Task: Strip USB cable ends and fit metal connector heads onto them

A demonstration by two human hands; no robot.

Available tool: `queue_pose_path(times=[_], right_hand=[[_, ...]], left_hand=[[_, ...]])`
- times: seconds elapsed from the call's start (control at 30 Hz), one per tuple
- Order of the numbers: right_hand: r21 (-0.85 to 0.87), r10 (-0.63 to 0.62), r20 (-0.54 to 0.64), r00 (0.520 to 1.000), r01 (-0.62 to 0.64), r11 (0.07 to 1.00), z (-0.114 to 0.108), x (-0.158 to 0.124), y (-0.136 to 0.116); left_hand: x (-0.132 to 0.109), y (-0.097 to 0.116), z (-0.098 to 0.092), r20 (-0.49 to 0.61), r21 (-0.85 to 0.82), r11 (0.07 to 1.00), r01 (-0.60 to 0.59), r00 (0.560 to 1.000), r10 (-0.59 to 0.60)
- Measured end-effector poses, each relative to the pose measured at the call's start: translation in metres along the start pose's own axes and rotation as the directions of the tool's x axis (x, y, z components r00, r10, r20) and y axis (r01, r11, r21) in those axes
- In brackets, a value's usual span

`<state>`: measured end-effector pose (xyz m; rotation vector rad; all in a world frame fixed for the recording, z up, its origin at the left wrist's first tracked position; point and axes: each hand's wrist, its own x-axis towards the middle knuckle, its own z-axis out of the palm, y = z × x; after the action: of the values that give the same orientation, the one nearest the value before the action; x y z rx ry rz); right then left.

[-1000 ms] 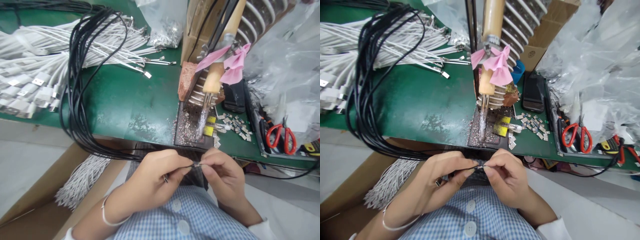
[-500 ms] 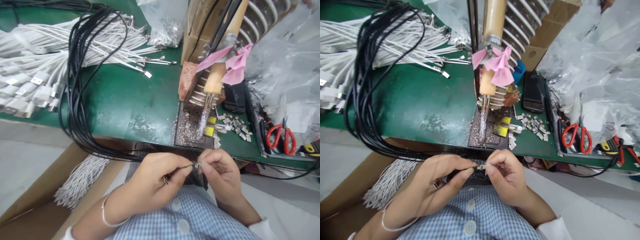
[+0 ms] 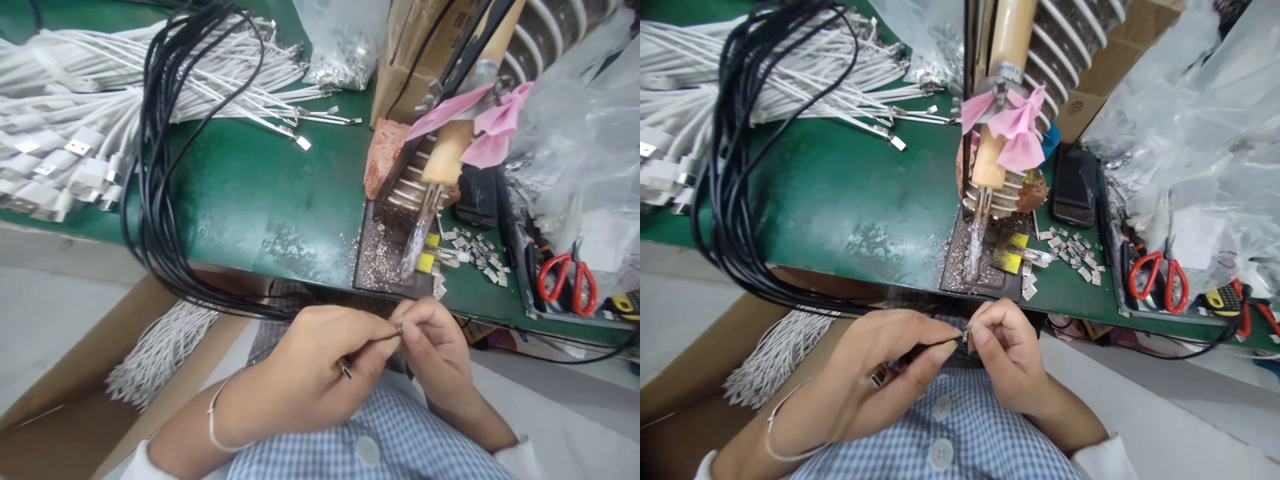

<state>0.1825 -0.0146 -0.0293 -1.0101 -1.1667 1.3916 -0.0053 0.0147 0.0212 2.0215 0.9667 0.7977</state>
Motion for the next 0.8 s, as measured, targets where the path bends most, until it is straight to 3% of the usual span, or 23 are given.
queue_pose_path(times=[0.3,0.5,0.57,0.7,0.8], right_hand=[[-0.025,-0.017,0.009,1.000,0.017,1.000,-0.001,-0.001,0.001],[-0.145,-0.173,-0.045,0.984,0.165,0.976,-0.014,-0.007,-0.004],[-0.232,-0.226,0.014,0.974,0.223,0.947,-0.017,-0.005,-0.010],[-0.409,-0.234,0.304,0.923,0.348,0.843,-0.009,0.003,-0.022],[-0.487,-0.214,0.325,0.921,0.356,0.797,-0.002,0.007,-0.024]], left_hand=[[-0.002,-0.010,0.007,-0.026,-0.084,0.995,-0.048,0.999,0.046],[-0.002,-0.016,0.012,0.137,-0.134,0.988,0.072,0.989,-0.054],[-0.003,-0.017,0.017,0.218,-0.122,0.984,0.129,0.971,-0.101],[-0.005,-0.019,0.027,0.329,-0.073,0.979,0.188,0.931,-0.155],[-0.005,-0.018,0.029,0.340,-0.017,0.983,0.183,0.926,-0.166]])
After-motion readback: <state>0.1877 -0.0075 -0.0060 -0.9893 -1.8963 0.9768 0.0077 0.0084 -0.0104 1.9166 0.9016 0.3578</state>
